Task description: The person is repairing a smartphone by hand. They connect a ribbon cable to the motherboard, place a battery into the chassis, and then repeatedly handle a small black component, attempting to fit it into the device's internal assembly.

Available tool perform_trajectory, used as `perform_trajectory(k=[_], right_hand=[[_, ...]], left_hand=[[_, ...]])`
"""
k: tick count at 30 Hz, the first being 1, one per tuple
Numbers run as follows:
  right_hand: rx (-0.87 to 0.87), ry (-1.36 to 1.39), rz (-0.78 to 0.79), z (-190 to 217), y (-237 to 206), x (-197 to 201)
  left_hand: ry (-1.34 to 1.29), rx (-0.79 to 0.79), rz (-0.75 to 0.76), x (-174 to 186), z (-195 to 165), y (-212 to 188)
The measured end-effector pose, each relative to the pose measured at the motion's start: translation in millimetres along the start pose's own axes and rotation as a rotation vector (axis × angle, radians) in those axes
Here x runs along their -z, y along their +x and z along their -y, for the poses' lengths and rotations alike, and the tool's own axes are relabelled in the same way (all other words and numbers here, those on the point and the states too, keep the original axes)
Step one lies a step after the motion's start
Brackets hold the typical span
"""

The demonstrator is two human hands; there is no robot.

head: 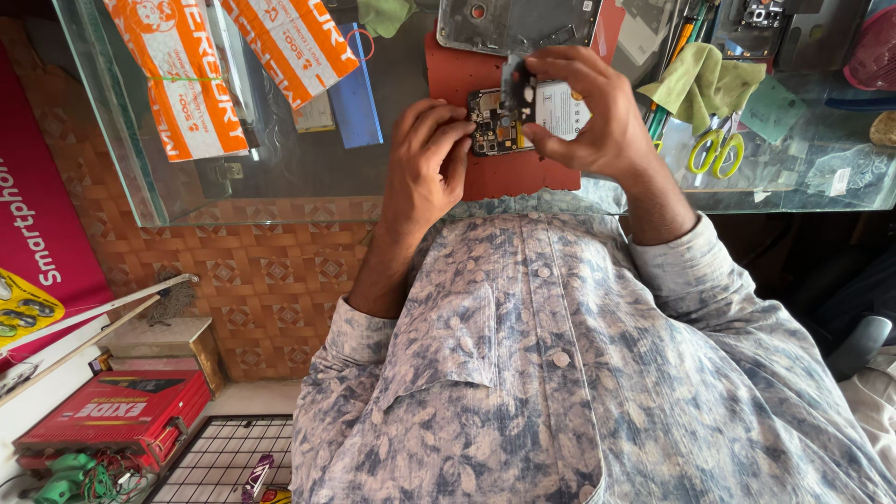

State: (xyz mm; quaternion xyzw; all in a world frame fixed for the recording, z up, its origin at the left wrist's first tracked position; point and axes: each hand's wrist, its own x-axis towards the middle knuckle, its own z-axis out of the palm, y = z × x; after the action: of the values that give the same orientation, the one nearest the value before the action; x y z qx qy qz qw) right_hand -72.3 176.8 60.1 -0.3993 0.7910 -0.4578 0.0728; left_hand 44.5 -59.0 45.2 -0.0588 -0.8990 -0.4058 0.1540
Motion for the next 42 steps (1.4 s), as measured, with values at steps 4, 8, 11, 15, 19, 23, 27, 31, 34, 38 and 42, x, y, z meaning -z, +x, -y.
perform_trajectory(k=[4,8,11,15,19,23,27,31,34,38,42], right_hand=[[-0.096,0.032,-0.018,1,-8,9],[-0.080,0.007,-0.027,5,-11,12],[-0.072,-0.022,-0.026,7,-14,13],[-0.059,-0.042,-0.033,8,-17,13],[-0.023,-0.059,-0.014,10,-18,13],[-0.018,-0.109,-0.006,14,-17,10],[-0.025,-0.158,0.015,16,-18,9],[-0.006,-0.206,0.035,14,-17,4],[0.053,-0.270,0.072,14,-14,-5],[0.095,-0.310,0.112,17,-12,-14],[0.094,-0.332,0.126,21,-9,-15]], left_hand=[[0.035,-0.040,0.026,0,2,0],[0.099,-0.064,0.052,0,0,3],[0.110,-0.074,0.068,2,0,5],[0.126,-0.119,0.103,-1,-3,4],[0.159,-0.127,0.101,-3,-4,5],[0.150,-0.121,0.091,-3,-5,5],[0.136,-0.126,0.068,-4,-4,5],[0.059,-0.041,0.029,-6,1,1],[-0.119,0.041,-0.011,-3,10,-1],[-0.204,0.047,0.057,3,17,-5],[-0.130,-0.033,0.175,8,20,-5]])
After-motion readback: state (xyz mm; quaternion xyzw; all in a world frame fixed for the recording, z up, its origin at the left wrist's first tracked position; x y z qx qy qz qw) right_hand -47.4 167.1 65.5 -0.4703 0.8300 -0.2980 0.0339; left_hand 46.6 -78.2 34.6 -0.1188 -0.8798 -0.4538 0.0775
